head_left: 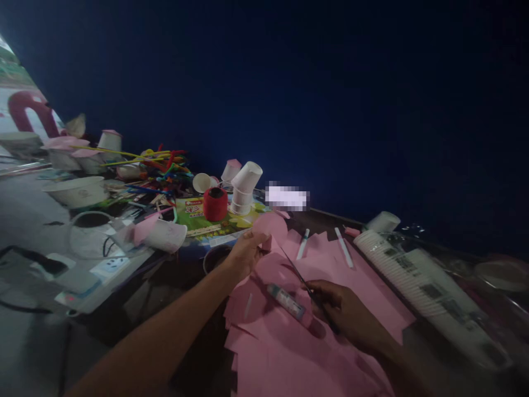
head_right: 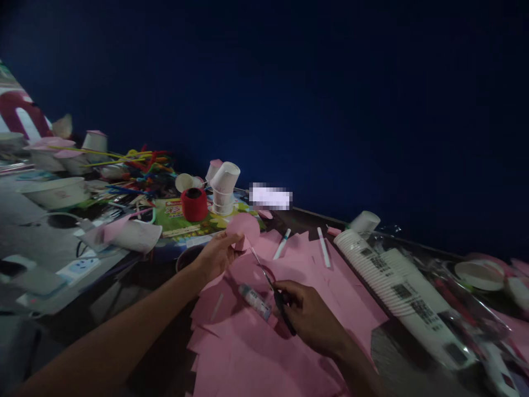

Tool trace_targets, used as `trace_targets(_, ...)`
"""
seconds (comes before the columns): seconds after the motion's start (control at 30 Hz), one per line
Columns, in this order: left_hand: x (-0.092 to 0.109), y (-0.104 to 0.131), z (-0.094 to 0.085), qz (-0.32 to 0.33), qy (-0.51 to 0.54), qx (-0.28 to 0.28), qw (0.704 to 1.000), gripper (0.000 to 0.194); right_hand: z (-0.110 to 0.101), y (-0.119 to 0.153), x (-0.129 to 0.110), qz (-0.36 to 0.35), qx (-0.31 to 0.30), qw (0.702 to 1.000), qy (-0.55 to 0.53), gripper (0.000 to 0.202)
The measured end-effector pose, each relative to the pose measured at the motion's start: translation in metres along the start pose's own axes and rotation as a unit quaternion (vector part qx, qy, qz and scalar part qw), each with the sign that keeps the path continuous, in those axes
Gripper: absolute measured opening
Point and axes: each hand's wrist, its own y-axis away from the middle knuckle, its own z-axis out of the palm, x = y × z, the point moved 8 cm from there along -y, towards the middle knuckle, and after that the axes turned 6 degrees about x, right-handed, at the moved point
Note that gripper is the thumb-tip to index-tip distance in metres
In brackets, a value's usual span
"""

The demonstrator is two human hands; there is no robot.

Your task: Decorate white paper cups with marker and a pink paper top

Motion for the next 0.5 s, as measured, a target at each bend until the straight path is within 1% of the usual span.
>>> trace_targets(0.17, -0.002, -0.001, -0.002, -0.006, -0.004, 0.003, 1.000, 0.022, 0.004, -0.001, 0.001, 0.001, -0.019, 1.000, -0.010, 0.035)
trace_targets(0.33, -0.004, 0.001, 0.001, -0.016, 0.007, -0.017, 1.000, 0.020, 0.005, -0.006, 0.008, 0.013, -0.007, 1.000, -0.025, 0.037)
trace_targets(0.5, -0.003, 0.004, 0.004, -0.023, -0.009, -0.014, 1.000, 0.021, 0.010, -0.009, 0.012, 0.007, -0.008, 0.999, -0.045, 0.035)
